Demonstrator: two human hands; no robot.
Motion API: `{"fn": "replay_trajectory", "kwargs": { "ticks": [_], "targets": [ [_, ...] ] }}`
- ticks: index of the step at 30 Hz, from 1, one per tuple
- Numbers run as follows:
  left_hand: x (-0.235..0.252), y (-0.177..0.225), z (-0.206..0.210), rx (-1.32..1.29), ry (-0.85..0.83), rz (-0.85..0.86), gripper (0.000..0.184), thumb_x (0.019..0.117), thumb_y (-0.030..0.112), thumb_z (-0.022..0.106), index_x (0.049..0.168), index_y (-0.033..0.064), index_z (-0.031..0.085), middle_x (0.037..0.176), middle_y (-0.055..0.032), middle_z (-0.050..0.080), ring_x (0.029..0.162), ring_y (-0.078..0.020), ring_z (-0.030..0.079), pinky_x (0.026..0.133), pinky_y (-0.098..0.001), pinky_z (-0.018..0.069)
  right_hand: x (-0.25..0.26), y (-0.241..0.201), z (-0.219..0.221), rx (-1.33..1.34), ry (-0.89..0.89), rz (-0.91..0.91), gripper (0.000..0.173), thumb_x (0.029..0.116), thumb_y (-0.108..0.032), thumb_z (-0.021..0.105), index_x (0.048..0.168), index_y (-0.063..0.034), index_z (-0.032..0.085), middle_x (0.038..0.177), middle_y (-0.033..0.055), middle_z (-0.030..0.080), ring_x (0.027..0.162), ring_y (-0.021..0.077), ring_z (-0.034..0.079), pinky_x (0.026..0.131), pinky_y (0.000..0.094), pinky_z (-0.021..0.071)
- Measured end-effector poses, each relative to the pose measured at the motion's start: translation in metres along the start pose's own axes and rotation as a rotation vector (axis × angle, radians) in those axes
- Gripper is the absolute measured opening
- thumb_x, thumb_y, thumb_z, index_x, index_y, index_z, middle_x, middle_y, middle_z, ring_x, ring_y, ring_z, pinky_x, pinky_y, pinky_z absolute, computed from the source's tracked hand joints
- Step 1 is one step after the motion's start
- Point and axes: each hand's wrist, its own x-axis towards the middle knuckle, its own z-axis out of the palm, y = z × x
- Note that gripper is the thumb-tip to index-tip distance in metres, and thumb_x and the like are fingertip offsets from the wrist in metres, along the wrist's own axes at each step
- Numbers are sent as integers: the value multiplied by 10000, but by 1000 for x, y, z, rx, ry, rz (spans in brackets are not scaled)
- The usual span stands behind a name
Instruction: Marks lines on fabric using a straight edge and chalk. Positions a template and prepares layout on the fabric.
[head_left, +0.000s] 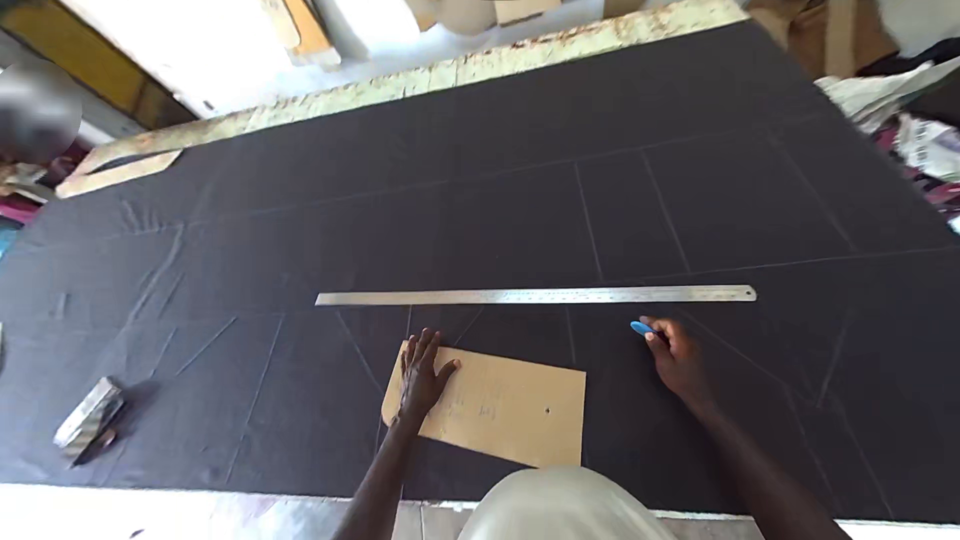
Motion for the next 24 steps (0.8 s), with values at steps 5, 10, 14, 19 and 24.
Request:
{"fn": "replay_trajectory", "kwargs": {
  "ticks": [5, 10, 14, 19, 24],
  "targets": [
    [-53, -5, -13, -23, 98, -420, 915, 909, 520, 725, 1613, 106, 313, 1654, -248, 266, 1526, -481, 222, 1200, -696, 212, -67, -56, 38, 327, -147, 164, 245, 1030, -172, 551, 1224, -35, 614, 1473, 72, 575, 1207, 185, 646, 990, 407, 565],
    [-73, -16, -16, -145, 146, -452, 840, 920, 476, 734, 1586, 106, 379, 1596, -188, 412, 1475, -414, 367, 1183, -640, 322, -76, -95, 70, 704, -95, 463, 412, 1018, -162, 600, 1410, -54, 538, 1389, 128, 592, 1148, 249, 655, 942, 462, 586],
    [-68, -19, -38, -374, 160, -489, 625, 977, 287, 703, 1519, 81, 472, 1454, -195, 566, 1345, -403, 527, 1099, -640, 432, -69, -106, 66, 786, -33, 605, 296, 1024, -110, 605, 1313, -59, 566, 1294, 111, 630, 1067, 224, 674, 868, 430, 604],
    [-68, -33, -79, -1002, 286, -556, 407, 1010, 88, 617, 1411, 52, 556, 1263, -158, 681, 1079, -267, 687, 914, -474, 581, -71, -101, 53, 924, -22, 717, 185, 1042, -110, 574, 1222, -69, 565, 1130, 107, 661, 991, 241, 682, 831, 468, 608],
    [-66, -25, -106, -1494, 121, -159, 507, 1064, 291, 491, 1554, 179, 427, 1446, -97, 589, 1256, -250, 623, 1002, -478, 562, -100, -96, 57, 997, 33, 728, 185, 1047, -91, 563, 1205, 4, 562, 1100, 180, 699, 978, 281, 710, 864, 444, 608]
  ]
}}
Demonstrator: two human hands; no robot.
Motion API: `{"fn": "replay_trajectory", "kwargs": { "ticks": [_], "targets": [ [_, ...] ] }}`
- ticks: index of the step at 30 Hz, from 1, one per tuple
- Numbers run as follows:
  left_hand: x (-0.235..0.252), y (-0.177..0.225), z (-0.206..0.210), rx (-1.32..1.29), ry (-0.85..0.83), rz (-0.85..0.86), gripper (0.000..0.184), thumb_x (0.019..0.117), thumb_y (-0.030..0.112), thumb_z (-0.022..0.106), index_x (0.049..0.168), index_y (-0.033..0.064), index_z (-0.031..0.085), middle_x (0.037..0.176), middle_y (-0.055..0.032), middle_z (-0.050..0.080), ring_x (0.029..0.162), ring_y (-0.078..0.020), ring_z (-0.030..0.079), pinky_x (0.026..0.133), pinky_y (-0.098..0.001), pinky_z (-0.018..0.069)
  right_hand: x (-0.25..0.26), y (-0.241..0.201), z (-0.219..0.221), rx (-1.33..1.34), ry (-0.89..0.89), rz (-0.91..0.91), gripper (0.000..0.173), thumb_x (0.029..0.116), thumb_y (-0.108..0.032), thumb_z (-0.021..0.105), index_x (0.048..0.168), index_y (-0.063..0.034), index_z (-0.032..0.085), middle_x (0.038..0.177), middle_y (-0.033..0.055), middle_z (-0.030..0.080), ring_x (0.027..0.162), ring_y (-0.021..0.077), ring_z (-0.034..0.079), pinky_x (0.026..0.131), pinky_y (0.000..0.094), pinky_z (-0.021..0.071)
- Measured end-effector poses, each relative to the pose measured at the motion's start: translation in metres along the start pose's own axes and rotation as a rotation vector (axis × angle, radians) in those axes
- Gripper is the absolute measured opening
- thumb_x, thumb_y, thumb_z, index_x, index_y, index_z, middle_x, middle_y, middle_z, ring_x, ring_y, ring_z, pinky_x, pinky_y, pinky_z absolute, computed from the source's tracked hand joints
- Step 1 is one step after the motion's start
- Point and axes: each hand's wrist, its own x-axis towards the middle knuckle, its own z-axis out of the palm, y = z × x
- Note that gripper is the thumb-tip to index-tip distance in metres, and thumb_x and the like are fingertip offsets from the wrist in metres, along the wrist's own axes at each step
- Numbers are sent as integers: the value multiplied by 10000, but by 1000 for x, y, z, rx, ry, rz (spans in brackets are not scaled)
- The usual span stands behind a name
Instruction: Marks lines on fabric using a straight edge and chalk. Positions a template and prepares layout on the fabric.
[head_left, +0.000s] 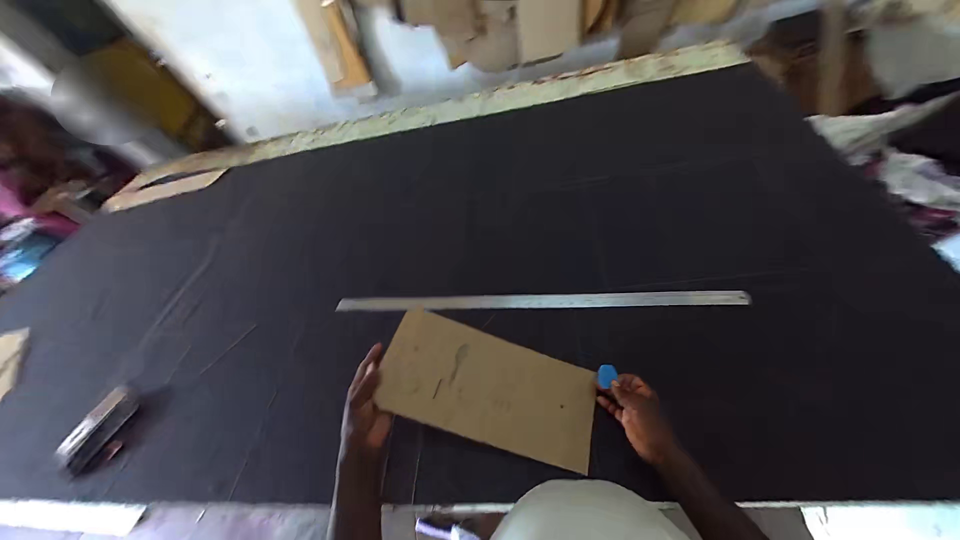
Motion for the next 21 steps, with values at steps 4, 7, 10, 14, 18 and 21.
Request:
{"fn": "replay_trajectory", "kwargs": {
  "ticks": [4, 7, 10, 14, 18, 21],
  "targets": [
    [20, -21, 22, -341, -196, 87, 691, 974, 437, 648, 1565, 180, 398, 1477, -131, 562, 1332, -301, 577, 1081, -559, 502, -24, -2, -7, 176, 52, -15, 176, 1034, -49, 566, 1170, 62, 561, 1061, 263, 711, 944, 346, 730, 839, 454, 622],
    [27, -53, 59, -405, -8, -1, 473, 981, 300, 667, 1383, 105, 512, 1220, -155, 695, 1102, -285, 708, 942, -534, 597, -40, -11, -23, 284, 53, -4, 265, 1032, -48, 554, 1292, 3, 573, 1096, 258, 682, 909, 338, 713, 790, 453, 621],
    [33, -71, 101, -425, 12, -34, 376, 1074, 284, 505, 1401, 98, 506, 1244, -154, 684, 1123, -280, 697, 950, -532, 592, -47, -25, -41, 362, 115, 40, 237, 1062, -150, 494, 1253, -45, 587, 1038, 187, 685, 850, 272, 695, 720, 393, 604],
    [49, -60, 151, -474, -65, -65, 348, 1090, 295, 461, 1363, 89, 528, 1197, -152, 702, 1078, -275, 716, 912, -523, 608, -45, -52, -56, 237, 188, 44, 257, 1037, -340, 607, 1111, -95, 602, 823, 49, 617, 586, 111, 552, 479, 232, 452],
    [63, -46, 223, -428, -148, -140, 348, 1092, 296, 462, 1349, 78, 549, 1190, -155, 705, 1071, -267, 718, 912, -519, 608, -38, -72, -84, -197, 209, -174, 309, 911, -312, 791, 1093, -90, 678, 838, 39, 634, 529, 89, 447, 456, 238, 363],
    [71, -48, 297, -379, -158, -190, 332, 1077, 284, 502, 1347, 101, 563, 1188, -135, 714, 1058, -257, 723, 899, -505, 613, -31, -91, -126, -323, 136, -204, 370, 932, -340, 767, 1206, -100, 707, 1000, 45, 717, 572, 91, 511, 478, 240, 398]
  ]
}}
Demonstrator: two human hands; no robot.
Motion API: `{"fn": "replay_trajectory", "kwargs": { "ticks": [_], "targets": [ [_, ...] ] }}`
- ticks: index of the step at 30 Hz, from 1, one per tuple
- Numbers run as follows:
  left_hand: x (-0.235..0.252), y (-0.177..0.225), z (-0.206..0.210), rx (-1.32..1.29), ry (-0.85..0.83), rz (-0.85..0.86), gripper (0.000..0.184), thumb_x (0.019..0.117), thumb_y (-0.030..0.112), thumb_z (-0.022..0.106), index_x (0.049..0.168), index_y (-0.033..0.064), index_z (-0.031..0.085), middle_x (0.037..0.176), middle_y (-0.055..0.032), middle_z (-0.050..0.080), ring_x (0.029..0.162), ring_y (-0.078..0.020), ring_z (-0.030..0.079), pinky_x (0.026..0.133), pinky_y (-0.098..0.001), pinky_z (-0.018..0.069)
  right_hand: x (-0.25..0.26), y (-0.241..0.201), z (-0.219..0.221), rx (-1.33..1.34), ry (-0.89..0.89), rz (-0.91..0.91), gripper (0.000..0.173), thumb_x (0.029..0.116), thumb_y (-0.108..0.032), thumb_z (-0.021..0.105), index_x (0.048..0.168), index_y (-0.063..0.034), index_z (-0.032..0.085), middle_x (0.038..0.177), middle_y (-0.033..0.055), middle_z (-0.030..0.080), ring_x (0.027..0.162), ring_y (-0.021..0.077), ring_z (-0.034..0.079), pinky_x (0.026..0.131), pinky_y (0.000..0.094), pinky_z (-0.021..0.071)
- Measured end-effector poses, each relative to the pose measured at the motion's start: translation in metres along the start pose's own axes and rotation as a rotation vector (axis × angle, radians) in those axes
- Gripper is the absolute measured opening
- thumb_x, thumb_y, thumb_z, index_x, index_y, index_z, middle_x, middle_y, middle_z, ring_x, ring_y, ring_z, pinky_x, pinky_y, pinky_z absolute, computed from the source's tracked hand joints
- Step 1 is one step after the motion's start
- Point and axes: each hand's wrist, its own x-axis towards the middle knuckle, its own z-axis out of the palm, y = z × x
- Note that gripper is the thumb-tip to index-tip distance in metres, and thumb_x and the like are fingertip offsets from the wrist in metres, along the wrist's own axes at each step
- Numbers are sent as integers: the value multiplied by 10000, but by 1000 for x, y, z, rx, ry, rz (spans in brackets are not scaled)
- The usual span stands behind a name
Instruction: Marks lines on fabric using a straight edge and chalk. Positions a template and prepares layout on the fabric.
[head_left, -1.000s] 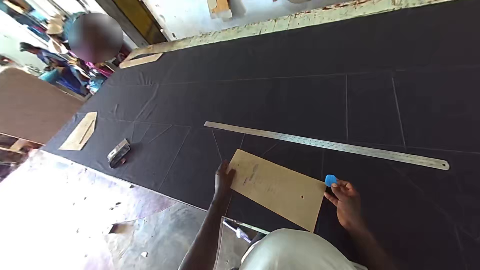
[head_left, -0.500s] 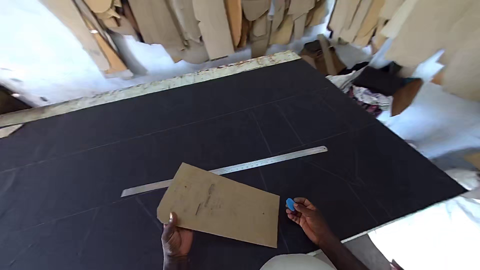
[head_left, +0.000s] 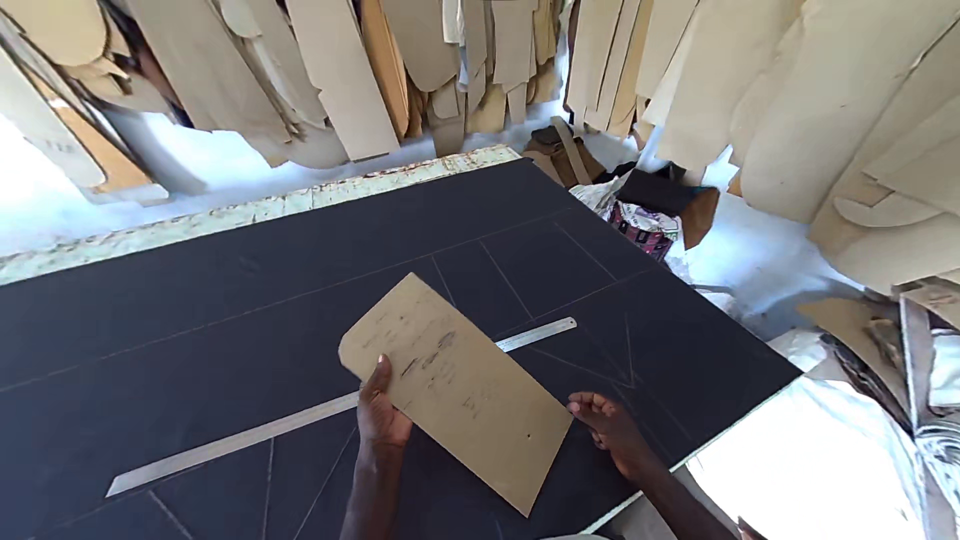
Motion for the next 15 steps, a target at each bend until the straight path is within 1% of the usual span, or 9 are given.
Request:
{"fn": "replay_trajectory", "kwargs": {
  "ticks": [2, 3, 5, 6, 7, 8, 10, 12, 15],
  "targets": [
    [15, -26, 44, 38, -18, -32, 340, 1064, 309, 536, 1343, 118, 566, 1184, -127, 715, 1044, -255, 726, 880, -501, 617, 10, 0, -37, 38, -22, -3, 306, 950, -294, 745, 1171, -83, 723, 1014, 63, 744, 559, 85, 521, 469, 233, 394],
    [23, -42, 66, 55, -23, -46, 355, 1054, 325, 559, 1346, 124, 567, 1187, -129, 715, 1044, -258, 726, 879, -502, 617, 17, 0, -58, 49, -14, -4, 306, 944, -277, 751, 1179, -82, 724, 1021, 66, 740, 564, 90, 523, 467, 236, 399],
    [37, -78, 111, 77, -31, -80, 389, 1044, 349, 578, 1368, 135, 552, 1199, -129, 712, 1055, -262, 723, 888, -502, 614, 31, 1, -102, -5, 25, -12, 367, 909, -271, 778, 1226, -96, 713, 1079, 53, 725, 654, 118, 579, 504, 263, 444],
    [46, -98, 133, 66, -21, -93, 392, 1045, 334, 574, 1372, 121, 542, 1192, -144, 712, 1048, -278, 725, 880, -515, 616, 38, -1, -124, -39, 38, -14, 396, 900, -267, 785, 1252, -103, 708, 1141, 50, 732, 756, 137, 642, 548, 282, 489],
    [55, -118, 154, 60, -19, -108, 399, 1048, 328, 569, 1383, 116, 529, 1194, -152, 709, 1048, -285, 725, 879, -522, 615, 47, -1, -146, -63, 46, -21, 425, 891, -264, 790, 1275, -106, 700, 1188, 49, 729, 857, 151, 677, 595, 298, 525],
    [62, -137, 174, 66, -21, -128, 404, 1050, 331, 564, 1390, 116, 521, 1198, -153, 707, 1053, -288, 722, 883, -526, 612, 56, 0, -166, -82, 52, -29, 452, 886, -266, 791, 1295, -106, 685, 1223, 51, 719, 959, 164, 691, 659, 318, 563],
    [73, -172, 211, 104, -45, -182, 404, 1054, 349, 554, 1391, 128, 521, 1212, -140, 703, 1071, -277, 716, 898, -515, 609, 72, 6, -202, -105, 83, -39, 509, 868, -286, 795, 1325, -106, 663, 1262, 56, 695, 1118, 185, 669, 823, 369, 600],
    [77, -204, 243, 146, -65, -233, 402, 1052, 374, 555, 1384, 148, 530, 1220, -118, 704, 1082, -255, 715, 907, -495, 609, 87, 10, -237, -142, 157, -59, 561, 850, -305, 804, 1346, -96, 647, 1274, 76, 679, 1166, 203, 648, 896, 404, 590],
    [78, -236, 281, 165, -40, -266, 419, 1038, 385, 581, 1384, 152, 539, 1214, -113, 708, 1078, -247, 716, 914, -480, 608, 113, 14, -280, -274, 207, -184, 538, 858, -338, 771, 1327, -98, 666, 1281, 66, 682, 1213, 188, 624, 1000, 416, 547]
  ]
}}
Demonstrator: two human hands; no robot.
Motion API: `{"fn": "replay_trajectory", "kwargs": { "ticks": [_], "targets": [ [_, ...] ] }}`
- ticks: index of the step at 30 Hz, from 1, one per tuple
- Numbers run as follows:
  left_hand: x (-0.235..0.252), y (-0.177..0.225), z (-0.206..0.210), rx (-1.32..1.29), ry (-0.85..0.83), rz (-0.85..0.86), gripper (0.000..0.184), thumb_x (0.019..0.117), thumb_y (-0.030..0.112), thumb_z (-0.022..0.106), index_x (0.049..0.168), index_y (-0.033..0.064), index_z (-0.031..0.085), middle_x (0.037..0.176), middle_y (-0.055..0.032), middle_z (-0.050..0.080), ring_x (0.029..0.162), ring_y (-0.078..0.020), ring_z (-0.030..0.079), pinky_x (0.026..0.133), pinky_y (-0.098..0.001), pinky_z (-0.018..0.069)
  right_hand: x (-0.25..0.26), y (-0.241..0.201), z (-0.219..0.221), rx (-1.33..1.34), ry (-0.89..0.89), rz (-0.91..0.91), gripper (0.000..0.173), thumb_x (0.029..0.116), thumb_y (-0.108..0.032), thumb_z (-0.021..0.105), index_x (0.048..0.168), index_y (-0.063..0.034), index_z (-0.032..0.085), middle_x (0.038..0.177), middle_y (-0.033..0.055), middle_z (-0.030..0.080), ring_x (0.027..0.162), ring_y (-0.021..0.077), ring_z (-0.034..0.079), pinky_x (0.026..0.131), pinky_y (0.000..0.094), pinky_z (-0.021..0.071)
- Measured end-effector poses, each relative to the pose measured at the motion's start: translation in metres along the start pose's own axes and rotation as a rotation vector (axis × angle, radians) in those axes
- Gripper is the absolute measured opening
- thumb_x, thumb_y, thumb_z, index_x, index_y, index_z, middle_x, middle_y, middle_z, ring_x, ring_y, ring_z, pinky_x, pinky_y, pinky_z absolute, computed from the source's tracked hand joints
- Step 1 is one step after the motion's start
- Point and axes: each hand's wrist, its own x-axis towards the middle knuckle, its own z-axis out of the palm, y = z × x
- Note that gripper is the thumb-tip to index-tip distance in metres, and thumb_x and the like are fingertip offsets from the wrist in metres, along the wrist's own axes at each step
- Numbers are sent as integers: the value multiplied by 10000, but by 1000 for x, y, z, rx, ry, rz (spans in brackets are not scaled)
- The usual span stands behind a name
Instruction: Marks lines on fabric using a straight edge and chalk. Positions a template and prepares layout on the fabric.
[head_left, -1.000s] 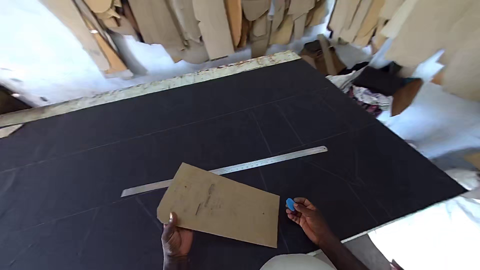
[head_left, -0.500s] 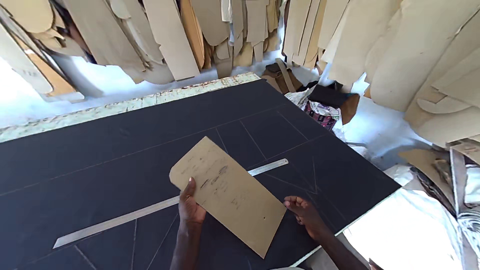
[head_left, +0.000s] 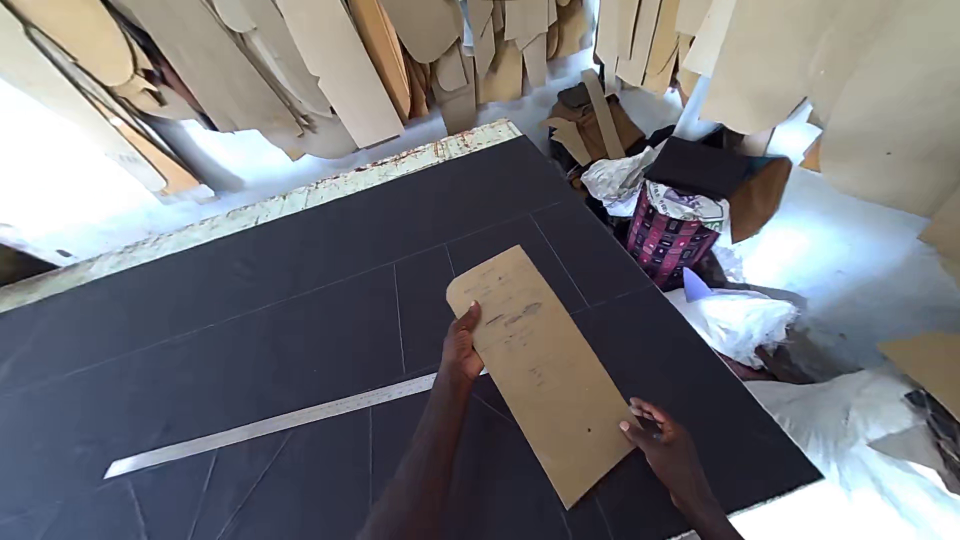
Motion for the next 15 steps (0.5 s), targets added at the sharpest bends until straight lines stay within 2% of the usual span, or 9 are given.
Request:
{"fn": "replay_trajectory", "kwargs": {
  "ticks": [2, 4, 6, 9, 12, 15],
  "targets": [
    [9, -11, 17, -35, 40, -1, 404, 1049, 346, 569, 1382, 121, 530, 1198, -136, 706, 1064, -262, 718, 907, -487, 608, 12, 5, -16, -108, -8, -121, 512, 882, -373, 735, 1319, -112, 676, 1316, 63, 673, 1255, 190, 611, 1051, 441, 525],
    [23, -22, 21, -98, 81, 0, 402, 1052, 298, 562, 1381, 71, 521, 1175, -181, 707, 1037, -301, 724, 891, -520, 607, 18, 3, -25, -150, -41, -156, 534, 879, -417, 727, 1321, -121, 680, 1310, 56, 675, 1238, 179, 619, 1034, 439, 534],
    [26, -29, 22, -114, 94, -15, 403, 1048, 300, 570, 1373, 66, 535, 1164, -185, 713, 1018, -300, 730, 878, -515, 613, 20, 4, -30, -111, -87, -103, 558, 862, -403, 747, 1326, -103, 670, 1216, 49, 708, 1118, 158, 666, 951, 403, 572],
    [24, -40, 16, -97, 121, 9, 399, 1057, 293, 559, 1390, 78, 514, 1151, -180, 712, 1001, -298, 730, 864, -505, 615, 19, 4, -35, 32, -144, 10, 478, 846, -253, 764, 1278, -62, 691, 1016, 67, 720, 884, 176, 681, 762, 373, 591],
    [16, -56, -2, 42, 170, 32, 383, 1062, 270, 564, 1377, 56, 529, 1120, -177, 718, 962, -292, 735, 842, -483, 623, 13, 5, -41, 149, -197, 148, 270, 907, -125, 736, 1159, -30, 741, 1001, 107, 741, 836, 200, 691, 673, 355, 589],
    [1, -71, -28, 153, 111, 13, 385, 1075, 239, 534, 1400, 32, 519, 1187, -189, 700, 1026, -294, 715, 893, -480, 602, 13, 7, -55, 111, -181, 180, 223, 930, -92, 708, 1136, -15, 741, 968, 108, 732, 740, 166, 650, 575, 309, 530]
  ]
}}
